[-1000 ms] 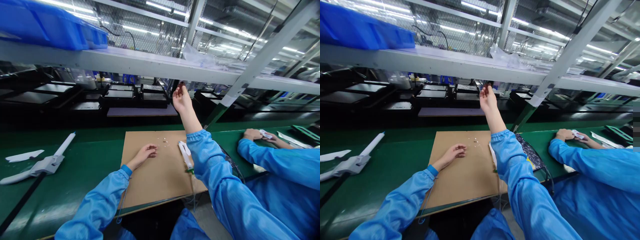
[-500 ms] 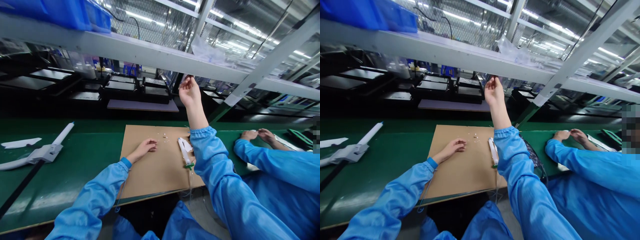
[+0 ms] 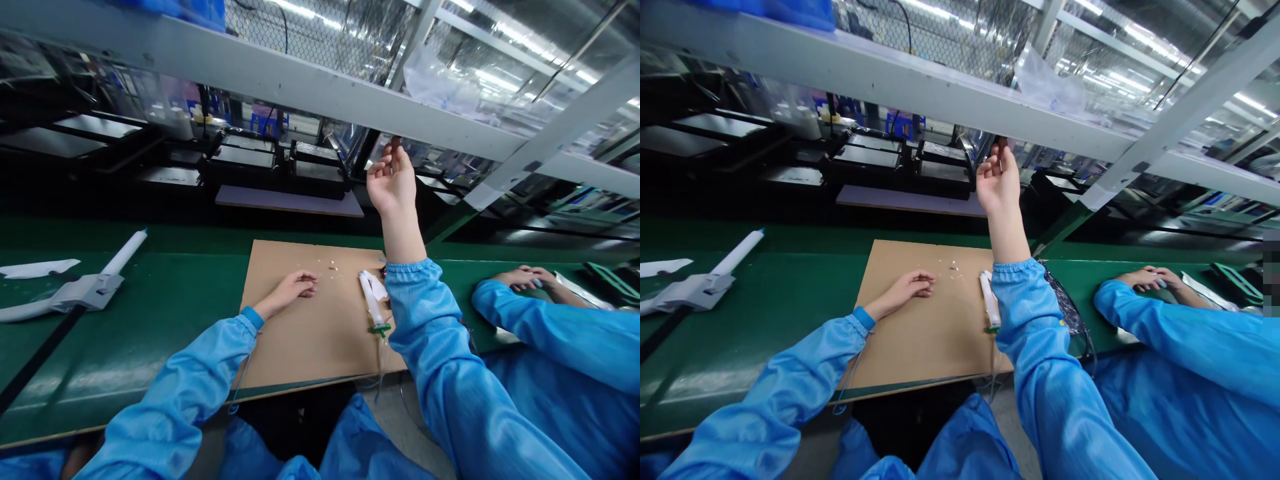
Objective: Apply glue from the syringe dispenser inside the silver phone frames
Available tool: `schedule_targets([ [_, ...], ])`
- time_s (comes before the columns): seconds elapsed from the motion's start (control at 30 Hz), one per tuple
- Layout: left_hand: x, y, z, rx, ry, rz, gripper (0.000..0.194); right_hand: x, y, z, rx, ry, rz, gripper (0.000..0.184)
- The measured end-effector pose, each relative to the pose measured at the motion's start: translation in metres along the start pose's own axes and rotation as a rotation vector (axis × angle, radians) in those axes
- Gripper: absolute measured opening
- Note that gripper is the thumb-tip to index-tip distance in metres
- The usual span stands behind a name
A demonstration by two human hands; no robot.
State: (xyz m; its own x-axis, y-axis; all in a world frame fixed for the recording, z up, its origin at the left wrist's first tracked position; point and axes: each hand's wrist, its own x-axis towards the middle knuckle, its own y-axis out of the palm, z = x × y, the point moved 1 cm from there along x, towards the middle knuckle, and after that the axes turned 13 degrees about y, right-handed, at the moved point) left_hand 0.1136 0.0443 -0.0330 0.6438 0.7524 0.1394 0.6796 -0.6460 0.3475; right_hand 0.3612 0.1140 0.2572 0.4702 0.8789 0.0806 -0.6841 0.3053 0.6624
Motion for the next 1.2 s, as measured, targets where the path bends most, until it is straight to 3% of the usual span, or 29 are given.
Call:
schedule_targets([
  [0.13,0.001,0.0,0.001,0.006,0.003,0.0,0.035,-0.001,0.0,-0.003,-0.036,0.038,-0.024,0.006],
  [0.37,-0.001,0.004,-0.004,0.056,0.03,-0.002,0.042,-0.029,0.009,-0.002,-0.01,0.081,-0.084,0.017],
  [0.43,-0.002,0.006,-0.007,0.123,0.048,-0.022,0.048,-0.045,0.007,-0.012,-0.032,0.108,-0.062,0.023],
  [0.53,-0.002,0.004,-0.013,0.234,0.068,-0.079,0.057,-0.085,-0.005,-0.049,-0.069,0.174,-0.038,0.047],
  [0.63,-0.001,-0.01,-0.022,0.348,0.084,-0.196,0.06,-0.148,-0.036,-0.104,-0.154,0.26,-0.043,0.067],
  [0.73,0.0,-0.034,-0.037,0.508,0.121,-0.327,0.057,-0.221,-0.082,-0.152,-0.311,0.304,-0.099,0.069],
  [0.8,0.0,-0.05,-0.048,0.593,0.142,-0.362,0.049,-0.26,-0.116,-0.166,-0.529,0.264,-0.169,0.068],
  [0.9,0.001,-0.068,-0.056,0.82,0.182,-0.339,0.035,-0.291,-0.161,-0.15,-0.874,0.162,-0.156,0.058],
  [1.03,0.002,-0.074,-0.047,1.141,0.239,-0.183,0.024,-0.286,-0.206,-0.094,-1.385,-0.076,-0.232,0.039],
  [1.1,0.001,-0.072,-0.042,1.234,0.282,-0.087,0.023,-0.277,-0.224,-0.078,-1.623,-0.119,-0.275,0.045],
  [1.2,0.0,-0.069,-0.039,1.291,0.315,-0.022,0.025,-0.271,-0.242,-0.081,-1.849,-0.065,-0.309,0.058],
])
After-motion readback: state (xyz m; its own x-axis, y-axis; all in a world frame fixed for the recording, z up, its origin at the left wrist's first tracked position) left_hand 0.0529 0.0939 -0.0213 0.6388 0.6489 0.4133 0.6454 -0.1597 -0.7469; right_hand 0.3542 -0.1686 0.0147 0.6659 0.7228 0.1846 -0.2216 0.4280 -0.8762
